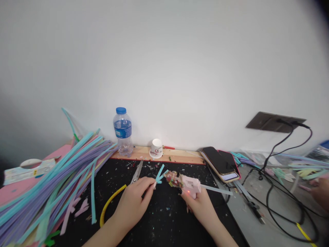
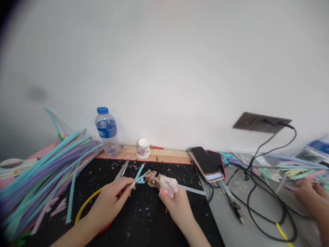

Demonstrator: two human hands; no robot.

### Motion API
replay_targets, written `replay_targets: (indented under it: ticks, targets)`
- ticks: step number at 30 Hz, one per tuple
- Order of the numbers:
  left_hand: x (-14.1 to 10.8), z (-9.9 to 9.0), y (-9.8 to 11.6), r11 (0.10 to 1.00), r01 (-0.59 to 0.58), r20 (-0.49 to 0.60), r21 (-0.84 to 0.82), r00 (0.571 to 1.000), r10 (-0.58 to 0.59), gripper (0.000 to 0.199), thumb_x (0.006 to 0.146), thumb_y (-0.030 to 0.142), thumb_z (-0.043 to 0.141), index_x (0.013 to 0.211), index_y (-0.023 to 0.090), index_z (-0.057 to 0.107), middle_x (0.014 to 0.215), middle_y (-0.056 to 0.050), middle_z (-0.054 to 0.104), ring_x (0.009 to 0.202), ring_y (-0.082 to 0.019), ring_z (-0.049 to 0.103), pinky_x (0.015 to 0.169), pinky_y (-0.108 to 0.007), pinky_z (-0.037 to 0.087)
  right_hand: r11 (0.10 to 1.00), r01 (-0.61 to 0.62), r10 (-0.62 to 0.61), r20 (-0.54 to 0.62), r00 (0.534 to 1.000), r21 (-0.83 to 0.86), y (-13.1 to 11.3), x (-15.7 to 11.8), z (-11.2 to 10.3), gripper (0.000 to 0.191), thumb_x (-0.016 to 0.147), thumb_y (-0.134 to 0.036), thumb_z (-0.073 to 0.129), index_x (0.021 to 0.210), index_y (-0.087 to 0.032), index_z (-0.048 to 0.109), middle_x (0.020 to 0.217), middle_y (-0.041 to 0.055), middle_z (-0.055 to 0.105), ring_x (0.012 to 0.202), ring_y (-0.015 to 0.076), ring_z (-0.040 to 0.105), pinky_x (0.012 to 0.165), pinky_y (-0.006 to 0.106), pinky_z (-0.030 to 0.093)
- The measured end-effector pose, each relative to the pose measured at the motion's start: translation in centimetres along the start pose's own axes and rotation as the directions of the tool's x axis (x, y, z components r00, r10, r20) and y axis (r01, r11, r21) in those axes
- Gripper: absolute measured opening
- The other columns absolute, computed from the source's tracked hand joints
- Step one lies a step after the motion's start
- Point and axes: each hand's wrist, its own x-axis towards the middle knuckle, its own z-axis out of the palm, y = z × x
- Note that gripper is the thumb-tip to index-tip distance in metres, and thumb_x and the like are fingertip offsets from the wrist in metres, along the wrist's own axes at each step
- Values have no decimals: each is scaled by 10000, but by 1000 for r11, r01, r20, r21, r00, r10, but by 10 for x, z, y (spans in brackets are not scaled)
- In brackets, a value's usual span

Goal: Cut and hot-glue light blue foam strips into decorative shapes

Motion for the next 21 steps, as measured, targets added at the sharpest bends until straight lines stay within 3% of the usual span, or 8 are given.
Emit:
replay_targets:
  ticks: [14,21]
  targets:
    - [-2,0,0,1000,9,2,-20,1000,-9,172,883,165,427,911,215,590,835,-14,647,752,-170,602,698,-274,447,999,-46,46,16,999,-7,4,0,0,220,785,-319,508,748,-129,614,452,-39,458,413,114,413,395,201,349]
    - [0,0,0,1000,10,-2,-27,1000,-10,183,880,161,428,921,218,597,836,-15,647,750,-168,600,693,-274,452,999,-49,49,3,999,13,5,0,1,202,784,-306,514,788,-134,620,452,-42,459,405,111,407,393,199,353]
